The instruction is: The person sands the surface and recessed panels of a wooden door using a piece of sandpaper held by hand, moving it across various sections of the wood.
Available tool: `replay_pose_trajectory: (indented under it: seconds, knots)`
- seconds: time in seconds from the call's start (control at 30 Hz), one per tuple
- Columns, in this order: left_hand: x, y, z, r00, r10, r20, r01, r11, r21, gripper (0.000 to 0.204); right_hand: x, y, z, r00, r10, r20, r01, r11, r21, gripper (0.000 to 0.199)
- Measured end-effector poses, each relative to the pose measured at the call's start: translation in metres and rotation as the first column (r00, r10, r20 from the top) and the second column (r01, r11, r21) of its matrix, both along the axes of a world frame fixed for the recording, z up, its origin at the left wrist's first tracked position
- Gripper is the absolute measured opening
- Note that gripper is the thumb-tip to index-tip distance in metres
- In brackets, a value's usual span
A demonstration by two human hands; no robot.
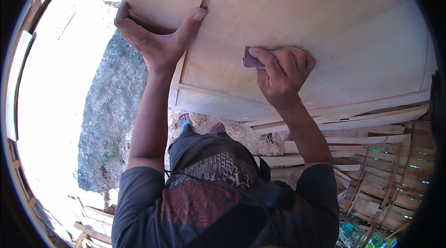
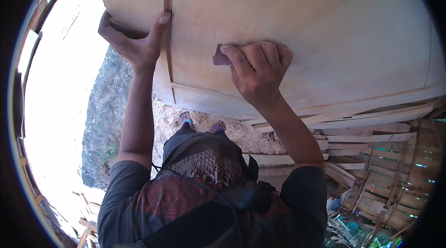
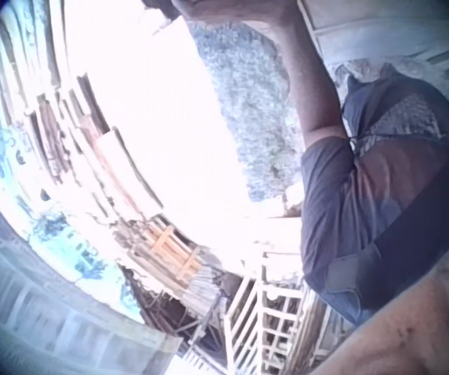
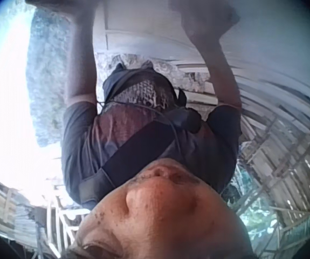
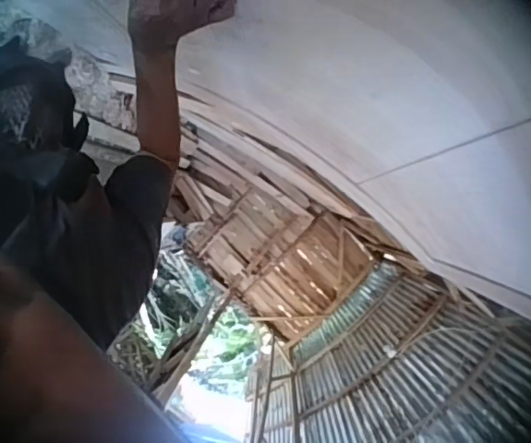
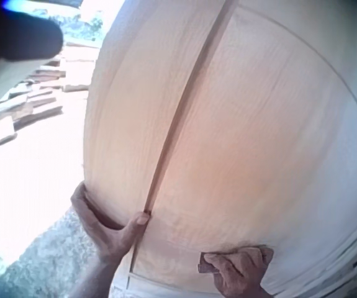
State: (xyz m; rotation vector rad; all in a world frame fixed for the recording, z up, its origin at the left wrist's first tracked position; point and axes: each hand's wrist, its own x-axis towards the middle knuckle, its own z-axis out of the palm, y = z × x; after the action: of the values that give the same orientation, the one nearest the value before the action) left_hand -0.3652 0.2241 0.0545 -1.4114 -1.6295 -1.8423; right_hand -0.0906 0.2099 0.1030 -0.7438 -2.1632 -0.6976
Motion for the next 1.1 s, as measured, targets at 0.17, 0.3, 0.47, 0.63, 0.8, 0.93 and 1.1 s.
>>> replay_pose_trajectory:
  seconds: [0.17,0.3,0.47,0.63,0.8,0.93,1.1]
  knots:
    - [0.002,0.002,-0.003,0.997,0.049,-0.055,-0.049,0.999,0.007,0.121,0.001,0.0,-0.006,1.0,0.014,-0.005,-0.014,0.999,0.034,0.024]
    - [0.002,0.003,-0.003,0.999,-0.025,0.025,0.025,1.0,-0.001,0.122,-0.065,0.007,-0.003,0.997,0.056,-0.056,-0.054,0.998,0.034,0.014]
    - [-0.002,-0.002,0.0,0.999,0.032,-0.013,-0.032,0.999,-0.012,0.121,-0.012,0.0,0.006,0.998,-0.011,0.058,0.011,1.0,0.0,0.016]
    - [0.003,0.003,0.005,0.996,0.077,-0.048,-0.076,0.997,0.02,0.123,-0.047,0.005,0.0,0.999,0.04,-0.024,-0.039,0.998,0.05,0.018]
    - [-0.001,0.008,-0.005,0.997,-0.027,0.072,0.022,0.997,0.071,0.127,-0.083,0.009,0.001,0.999,0.052,-0.012,-0.052,0.999,0.003,0.016]
    - [-0.002,0.01,-0.006,0.999,0.007,0.054,-0.012,0.996,0.09,0.127,-0.033,0.0,0.007,0.999,-0.005,0.043,0.005,1.0,0.002,0.014]
    - [0.005,0.002,0.003,0.999,0.011,-0.05,-0.012,1.0,-0.003,0.118,-0.081,0.004,0.002,1.0,0.003,-0.012,-0.003,1.0,0.02,0.016]
